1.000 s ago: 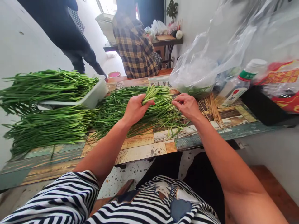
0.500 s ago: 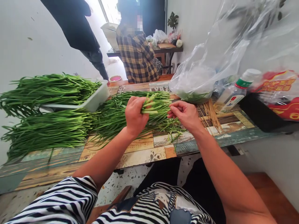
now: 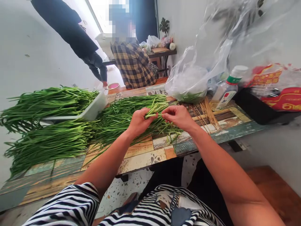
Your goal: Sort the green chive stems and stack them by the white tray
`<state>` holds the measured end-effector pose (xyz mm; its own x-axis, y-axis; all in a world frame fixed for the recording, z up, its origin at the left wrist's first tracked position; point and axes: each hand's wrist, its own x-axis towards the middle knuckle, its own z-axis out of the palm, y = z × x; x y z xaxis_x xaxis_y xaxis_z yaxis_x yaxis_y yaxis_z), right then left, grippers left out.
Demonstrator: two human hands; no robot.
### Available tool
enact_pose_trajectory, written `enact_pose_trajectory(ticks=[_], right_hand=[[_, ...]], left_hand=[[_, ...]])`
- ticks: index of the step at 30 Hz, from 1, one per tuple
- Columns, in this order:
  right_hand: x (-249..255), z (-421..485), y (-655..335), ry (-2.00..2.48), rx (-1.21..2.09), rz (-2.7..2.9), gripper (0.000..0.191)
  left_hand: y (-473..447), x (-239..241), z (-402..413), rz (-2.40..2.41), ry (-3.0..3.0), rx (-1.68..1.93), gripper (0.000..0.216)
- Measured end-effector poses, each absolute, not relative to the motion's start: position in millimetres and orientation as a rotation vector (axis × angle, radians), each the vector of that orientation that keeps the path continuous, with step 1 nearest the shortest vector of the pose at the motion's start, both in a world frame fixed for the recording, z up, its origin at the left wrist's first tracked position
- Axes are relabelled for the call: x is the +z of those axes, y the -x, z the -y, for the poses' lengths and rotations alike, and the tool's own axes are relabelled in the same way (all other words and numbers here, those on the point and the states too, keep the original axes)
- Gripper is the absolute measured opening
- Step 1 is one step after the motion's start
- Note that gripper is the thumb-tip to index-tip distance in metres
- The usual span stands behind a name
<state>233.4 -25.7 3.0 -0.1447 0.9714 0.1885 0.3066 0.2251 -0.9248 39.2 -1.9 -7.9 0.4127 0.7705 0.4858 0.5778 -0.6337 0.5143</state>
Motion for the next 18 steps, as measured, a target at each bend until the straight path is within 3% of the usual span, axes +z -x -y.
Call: enact_pose_trajectory(ticks=[6,11,16,18], right_hand=[[0,29,-250,1.461,0.564,2.194,0.018],[-23,18,-276,1.656,0.240,2.248,0.017],[-22,26,-280,1.386,0.095,2.241,0.040],[-12,33,-269,1.304,0.044,2.280,0.037]], left_hand=[[-43,-9,1,-1.093,-2.370,0.704,0.021],[-45,-9,3,-1.111,-2.269,0.622,0.022],[-43,-13,1,-1.122,-2.132,0.670,0.021],[-43,-14,0,-1.127,-2.118,0.671,0.021]])
